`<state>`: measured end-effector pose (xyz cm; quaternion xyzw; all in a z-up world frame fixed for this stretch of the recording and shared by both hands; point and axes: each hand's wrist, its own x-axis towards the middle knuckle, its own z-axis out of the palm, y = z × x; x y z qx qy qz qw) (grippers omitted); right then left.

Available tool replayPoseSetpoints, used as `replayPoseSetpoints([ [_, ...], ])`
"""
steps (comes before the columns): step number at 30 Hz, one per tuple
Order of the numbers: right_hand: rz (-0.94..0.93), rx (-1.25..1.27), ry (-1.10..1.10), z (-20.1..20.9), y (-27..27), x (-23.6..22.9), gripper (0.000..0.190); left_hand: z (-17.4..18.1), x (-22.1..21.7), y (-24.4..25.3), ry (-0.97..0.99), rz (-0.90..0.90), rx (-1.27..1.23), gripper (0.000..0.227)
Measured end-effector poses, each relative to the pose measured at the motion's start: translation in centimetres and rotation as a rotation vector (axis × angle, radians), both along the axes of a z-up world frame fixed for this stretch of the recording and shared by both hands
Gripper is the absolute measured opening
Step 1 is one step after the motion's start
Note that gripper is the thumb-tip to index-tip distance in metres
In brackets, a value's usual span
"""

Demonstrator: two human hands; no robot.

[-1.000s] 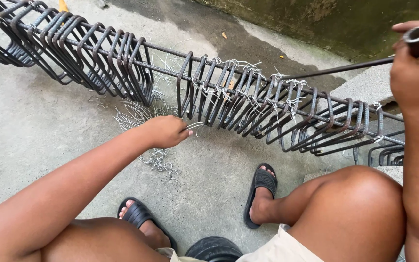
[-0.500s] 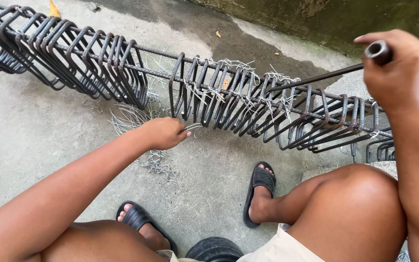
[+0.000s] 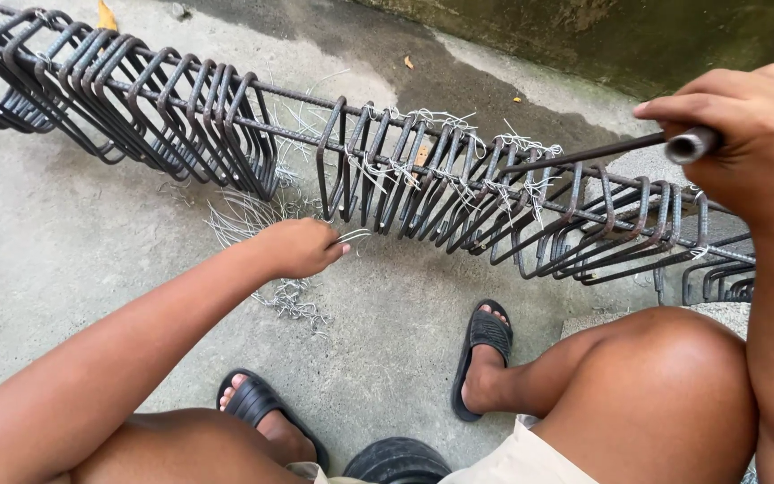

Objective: Tie steel rebar stirrups to longitudinal bars using wire and a manual twisting tool

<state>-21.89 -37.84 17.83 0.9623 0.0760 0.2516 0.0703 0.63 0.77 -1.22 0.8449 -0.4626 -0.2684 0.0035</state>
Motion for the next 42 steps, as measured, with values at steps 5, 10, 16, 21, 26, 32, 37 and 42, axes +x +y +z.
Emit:
replayPoseSetpoints([
  [5, 0.021, 0.083, 0.079, 0.8, -0.8, 0.3, 0.037, -0.1, 0.5, -0.8, -0.008, -0.020, 0.024, 0.048],
  [10, 0.035, 0.264, -0.002, -0.7, -2.7, -0.9, 0.023, -0.1, -0.1, -0.8, 0.012, -0.036, 0.016, 0.047],
  [16, 0.170, 0.245, -0.118, -1.2, -4.6, -2.9, 0.025, 4.9, -1.9, -3.5, 0.172, 0.176, -0.227, 0.048],
  [21, 0.224, 0.441, 0.106, 1.5, 5.9, 0.5, 0.029, 9.3, -7.7, -6.2, 0.390, -0.161, -0.614, 0.054],
  [26, 0.388, 0.516, 0.292, -0.5, 10.6, 3.0, 0.035, 9.8, -13.2, -7.7, 0.477, -0.345, -0.738, 0.052],
  [32, 0.486, 0.635, 0.360, 0.3, 9.8, 4.2, 0.045, 10.1, -13.0, -9.2, 0.416, -0.225, -0.639, 0.043],
  [37, 0.347, 0.947, 0.200, -0.2, 6.3, 3.8, 0.046, 9.6, -11.2, -9.9, 0.394, -0.064, -0.771, 0.045],
  [42, 0.024, 0.694, 0.795, -0.8, 10.1, 4.4, 0.040, 9.2, -9.2, -9.1, 0.594, 0.264, -1.229, 0.041],
])
